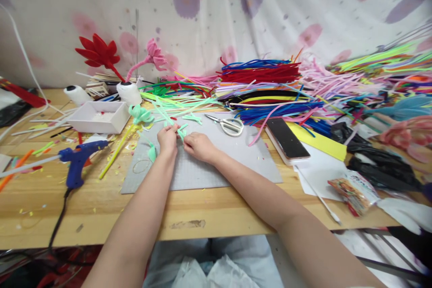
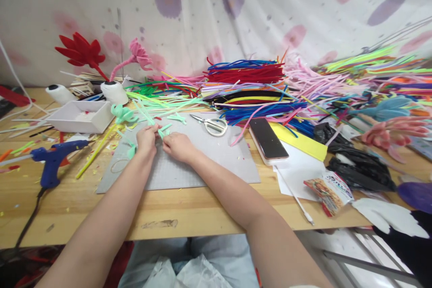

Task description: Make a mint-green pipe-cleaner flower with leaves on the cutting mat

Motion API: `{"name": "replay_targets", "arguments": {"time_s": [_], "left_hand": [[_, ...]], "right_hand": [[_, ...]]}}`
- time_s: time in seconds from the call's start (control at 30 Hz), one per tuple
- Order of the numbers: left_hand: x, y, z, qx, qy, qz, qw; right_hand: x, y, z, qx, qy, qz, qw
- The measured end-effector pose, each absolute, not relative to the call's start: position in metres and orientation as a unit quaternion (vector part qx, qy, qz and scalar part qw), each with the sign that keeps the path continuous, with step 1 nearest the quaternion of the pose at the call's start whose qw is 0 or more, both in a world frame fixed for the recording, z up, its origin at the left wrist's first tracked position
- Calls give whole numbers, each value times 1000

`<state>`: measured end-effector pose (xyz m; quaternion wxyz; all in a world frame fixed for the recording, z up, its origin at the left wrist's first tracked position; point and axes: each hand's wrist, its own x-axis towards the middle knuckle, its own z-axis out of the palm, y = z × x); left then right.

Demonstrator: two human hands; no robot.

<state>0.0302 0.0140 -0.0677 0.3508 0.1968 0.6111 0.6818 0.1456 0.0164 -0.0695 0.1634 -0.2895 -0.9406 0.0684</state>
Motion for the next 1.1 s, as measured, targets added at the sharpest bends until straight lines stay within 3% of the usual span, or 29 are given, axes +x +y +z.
{"name": "replay_targets", "arguments": {"time_s": [0.47,0.8,1.1], "left_hand": [[32,10,-77,338,568,623,419],[30,7,-72,283,540,638,470],[34,11,-72,236,513,691,451]], "right_hand": [[152,14,-78,-360,-905,69,217],[160,29,-89,-346,-741,402,412],[155,24,-88,-349,-728,502,309]]}}
